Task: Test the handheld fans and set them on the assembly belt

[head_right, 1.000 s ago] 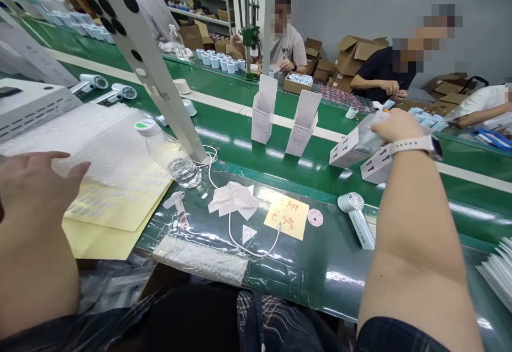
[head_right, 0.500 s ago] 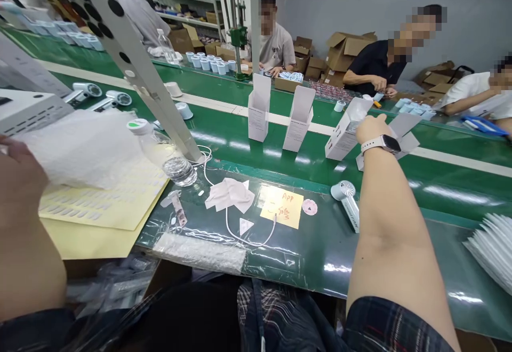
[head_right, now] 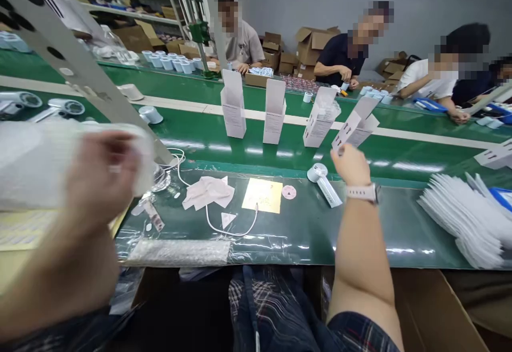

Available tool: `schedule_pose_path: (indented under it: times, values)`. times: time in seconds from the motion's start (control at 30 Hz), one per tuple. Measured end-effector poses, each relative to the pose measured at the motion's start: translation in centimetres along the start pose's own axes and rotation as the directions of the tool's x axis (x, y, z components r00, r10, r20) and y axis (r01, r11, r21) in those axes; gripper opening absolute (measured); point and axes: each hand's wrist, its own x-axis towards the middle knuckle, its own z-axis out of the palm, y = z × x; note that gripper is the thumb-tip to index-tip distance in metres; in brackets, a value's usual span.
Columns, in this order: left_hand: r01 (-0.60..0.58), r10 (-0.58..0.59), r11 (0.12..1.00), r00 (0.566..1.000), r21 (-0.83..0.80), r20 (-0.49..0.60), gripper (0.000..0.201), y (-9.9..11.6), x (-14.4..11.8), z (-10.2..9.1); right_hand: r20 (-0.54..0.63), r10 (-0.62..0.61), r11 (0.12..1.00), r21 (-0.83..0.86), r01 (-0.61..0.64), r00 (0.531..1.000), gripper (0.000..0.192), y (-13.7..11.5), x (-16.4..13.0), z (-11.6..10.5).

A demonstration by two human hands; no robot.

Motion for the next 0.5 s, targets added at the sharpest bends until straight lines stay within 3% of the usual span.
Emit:
schedule_pose_path:
  times: [0.03, 0.07, 0.1, 0.13, 0.17, 0.23, 0.3, 0.4, 0.5]
  values:
    - [0.001, 0.003, 1.0, 0.991, -0.03, 0.136, 0.032, 1.7, -0.7, 2.4, 0.062, 0.027, 1.0, -0.009, -0.027, 0.998, 0.034, 1.0, -2.3, 0.9]
    - [0.03, -0.01, 0.998, 0.948, -0.06, 0.317, 0.032, 3.3, -1.4, 5.0, 0.107, 0.046, 0.999, -0.014, -0.045, 0.993, 0.035, 1.9, -4.5, 1.8]
    - [0.078, -0.035, 0.995, 0.867, -0.066, 0.497, 0.032, 4.7, -2.1, 7.4, 0.137, 0.063, 0.998, -0.017, -0.061, 0.989, 0.034, 2.5, -6.5, 2.8]
    - [0.082, -0.033, 0.996, 0.759, -0.046, 0.651, 0.03, 5.7, -2.9, 9.7, 0.156, 0.069, 0.998, -0.014, -0.068, 0.985, 0.032, 3.0, -8.3, 3.7]
    - [0.072, -0.019, 0.996, 0.7, -0.044, 0.714, 0.023, 6.4, -3.6, 11.7, 0.162, 0.075, 0.997, -0.007, -0.075, 0.984, 0.032, 3.3, -9.8, 4.4]
    - [0.06, 0.015, 0.996, 0.628, -0.067, 0.778, 0.009, 6.9, -5.0, 14.4, 0.178, 0.073, 0.997, 0.027, -0.079, 0.981, 0.032, 3.5, -12.0, 5.2]
    - [0.077, 0.024, 0.993, 0.611, -0.089, 0.791, 0.009, 6.7, -6.1, 15.5, 0.214, 0.051, 0.993, 0.091, -0.072, 0.976, 0.034, 3.1, -13.6, 5.4]
    - [0.171, -0.007, 0.978, 0.595, -0.118, 0.804, 0.011, 5.9, -6.8, 15.5, 0.279, -0.024, 0.97, 0.238, -0.045, 0.96, 0.051, 1.3, -16.4, 5.6]
    - [0.299, -0.006, 0.932, 0.573, -0.202, 0.819, 0.004, 5.0, -6.4, 15.4, 0.322, -0.128, 0.917, 0.4, -0.012, 0.938, 0.072, -2.2, -19.9, 6.9]
